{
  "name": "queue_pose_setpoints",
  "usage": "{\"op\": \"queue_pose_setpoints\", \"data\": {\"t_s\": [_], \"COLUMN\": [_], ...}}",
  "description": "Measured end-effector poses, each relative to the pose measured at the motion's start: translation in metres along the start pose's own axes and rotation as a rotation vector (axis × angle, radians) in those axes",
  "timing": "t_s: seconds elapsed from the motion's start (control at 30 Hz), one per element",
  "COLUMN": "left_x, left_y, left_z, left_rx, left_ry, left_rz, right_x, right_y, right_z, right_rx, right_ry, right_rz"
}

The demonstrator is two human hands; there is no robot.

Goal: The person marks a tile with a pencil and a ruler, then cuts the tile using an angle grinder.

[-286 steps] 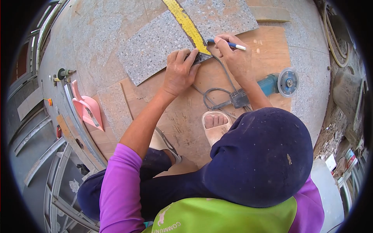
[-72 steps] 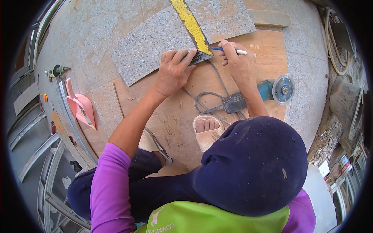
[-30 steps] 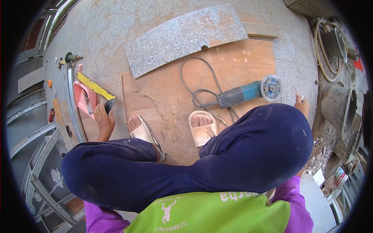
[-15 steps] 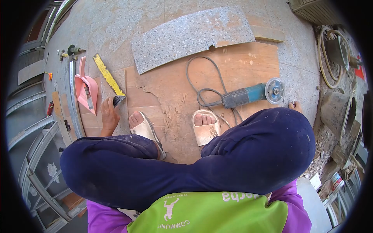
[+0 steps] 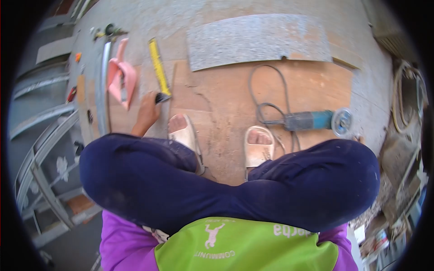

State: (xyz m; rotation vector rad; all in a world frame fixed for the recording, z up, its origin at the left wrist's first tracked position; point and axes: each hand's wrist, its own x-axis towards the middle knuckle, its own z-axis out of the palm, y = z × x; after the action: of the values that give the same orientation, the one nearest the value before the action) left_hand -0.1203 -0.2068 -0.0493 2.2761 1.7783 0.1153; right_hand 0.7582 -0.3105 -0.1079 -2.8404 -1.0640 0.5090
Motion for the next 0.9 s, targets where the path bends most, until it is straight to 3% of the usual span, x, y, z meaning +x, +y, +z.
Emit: {"op": "queue_pose_setpoints", "data": {"t_s": [0.4,0.73,0.9], "left_x": [0.004,0.031,0.041], "left_y": [0.004,-0.002,-0.002], "left_z": [-0.007,-0.029,-0.033], "left_rx": [-0.014,-0.027,0.017], "left_ry": [-0.017,-0.282,-0.278], "left_rz": [-0.110,-0.300,-0.331], "right_x": [-0.092,-0.108,-0.123], "right_y": [-0.038,-0.092,-0.117], "right_z": [-0.035,-0.045,-0.035], "right_rx": [0.304,0.563,0.663], "right_ry": [-0.053,-0.129,-0.191], "right_rz": [0.144,0.218,0.257]}}
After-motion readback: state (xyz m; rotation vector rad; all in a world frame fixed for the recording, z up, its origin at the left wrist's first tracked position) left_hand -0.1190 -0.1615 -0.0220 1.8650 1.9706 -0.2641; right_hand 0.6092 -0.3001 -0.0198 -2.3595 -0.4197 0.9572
